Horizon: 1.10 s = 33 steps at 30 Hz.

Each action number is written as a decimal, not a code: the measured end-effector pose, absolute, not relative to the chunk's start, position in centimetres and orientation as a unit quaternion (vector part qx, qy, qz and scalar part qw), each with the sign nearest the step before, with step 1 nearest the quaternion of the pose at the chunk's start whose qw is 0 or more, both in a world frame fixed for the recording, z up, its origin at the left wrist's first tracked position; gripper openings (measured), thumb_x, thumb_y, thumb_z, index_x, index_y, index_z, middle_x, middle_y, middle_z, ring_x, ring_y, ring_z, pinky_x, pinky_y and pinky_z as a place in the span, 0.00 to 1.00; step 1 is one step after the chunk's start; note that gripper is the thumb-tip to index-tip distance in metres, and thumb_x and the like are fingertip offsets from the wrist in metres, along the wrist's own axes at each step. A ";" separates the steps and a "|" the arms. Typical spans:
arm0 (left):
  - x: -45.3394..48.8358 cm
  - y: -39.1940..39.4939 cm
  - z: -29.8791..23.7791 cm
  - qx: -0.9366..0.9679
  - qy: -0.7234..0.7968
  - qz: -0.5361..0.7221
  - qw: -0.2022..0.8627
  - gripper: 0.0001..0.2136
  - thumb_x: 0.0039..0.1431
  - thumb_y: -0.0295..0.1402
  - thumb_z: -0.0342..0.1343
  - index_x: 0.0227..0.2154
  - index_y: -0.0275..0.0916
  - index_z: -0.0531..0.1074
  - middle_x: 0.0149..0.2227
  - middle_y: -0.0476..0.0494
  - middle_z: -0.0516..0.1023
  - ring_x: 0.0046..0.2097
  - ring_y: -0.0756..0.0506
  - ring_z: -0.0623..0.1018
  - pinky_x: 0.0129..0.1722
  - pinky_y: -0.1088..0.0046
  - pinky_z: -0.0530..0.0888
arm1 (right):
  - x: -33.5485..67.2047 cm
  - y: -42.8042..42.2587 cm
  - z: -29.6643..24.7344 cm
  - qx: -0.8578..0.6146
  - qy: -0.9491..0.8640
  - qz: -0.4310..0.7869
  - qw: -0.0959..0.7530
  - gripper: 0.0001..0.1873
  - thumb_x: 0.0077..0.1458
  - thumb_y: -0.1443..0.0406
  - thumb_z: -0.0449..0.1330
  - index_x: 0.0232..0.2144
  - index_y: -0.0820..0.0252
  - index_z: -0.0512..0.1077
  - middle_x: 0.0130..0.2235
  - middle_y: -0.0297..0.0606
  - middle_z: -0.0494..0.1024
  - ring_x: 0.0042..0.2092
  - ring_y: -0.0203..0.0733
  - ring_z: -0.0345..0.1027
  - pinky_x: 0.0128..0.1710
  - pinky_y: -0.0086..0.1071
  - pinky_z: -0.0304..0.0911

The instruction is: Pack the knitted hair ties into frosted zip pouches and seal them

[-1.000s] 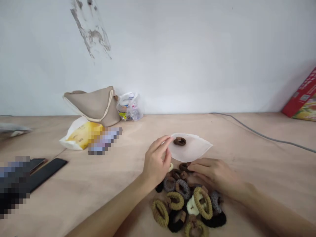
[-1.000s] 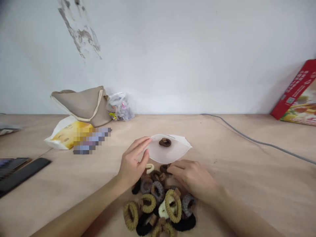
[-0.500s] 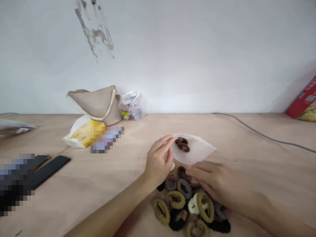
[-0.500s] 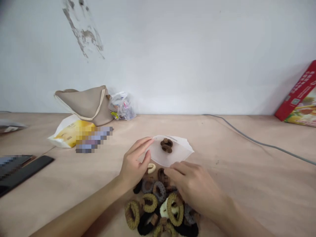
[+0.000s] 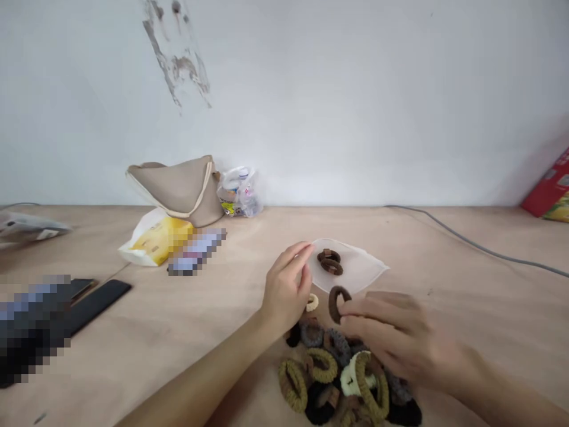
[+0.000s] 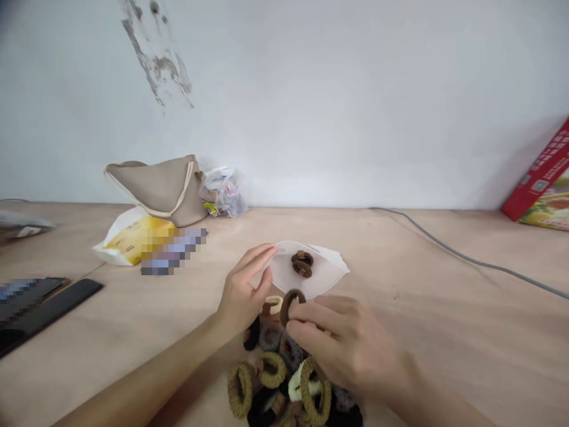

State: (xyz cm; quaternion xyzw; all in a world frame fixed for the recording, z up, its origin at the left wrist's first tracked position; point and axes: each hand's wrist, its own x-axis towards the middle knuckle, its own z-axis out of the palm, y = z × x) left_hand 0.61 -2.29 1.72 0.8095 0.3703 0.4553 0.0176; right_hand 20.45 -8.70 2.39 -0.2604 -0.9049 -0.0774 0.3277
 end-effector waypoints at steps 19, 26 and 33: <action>0.3 -2.6 1.2 0.825 0.346 0.446 0.032 0.18 0.59 0.21 0.43 0.49 0.39 0.70 0.50 0.40 0.74 0.51 0.44 0.74 0.52 0.65 0.71 | 21.3 -13.1 2.1 -0.311 -0.876 -0.032 0.367 0.12 0.61 0.57 0.51 0.41 0.58 0.67 0.35 0.40 0.78 0.36 0.40 0.73 0.34 0.29 0.67; 0.4 -2.8 1.2 0.825 0.337 0.453 0.040 0.19 0.58 0.21 0.44 0.49 0.38 0.70 0.50 0.39 0.74 0.51 0.44 0.74 0.51 0.66 0.71 | 20.4 -13.5 1.0 -0.286 -0.887 -0.033 0.361 0.09 0.60 0.62 0.54 0.39 0.62 0.70 0.30 0.37 0.78 0.30 0.37 0.72 0.32 0.27 0.68; 0.6 -3.0 1.2 0.823 0.335 0.457 0.041 0.19 0.57 0.19 0.44 0.48 0.36 0.71 0.50 0.38 0.74 0.50 0.44 0.74 0.50 0.65 0.72 | 21.2 -13.2 1.2 -0.285 -0.881 -0.128 0.355 0.11 0.56 0.73 0.53 0.41 0.63 0.69 0.35 0.41 0.79 0.35 0.41 0.73 0.36 0.33 0.68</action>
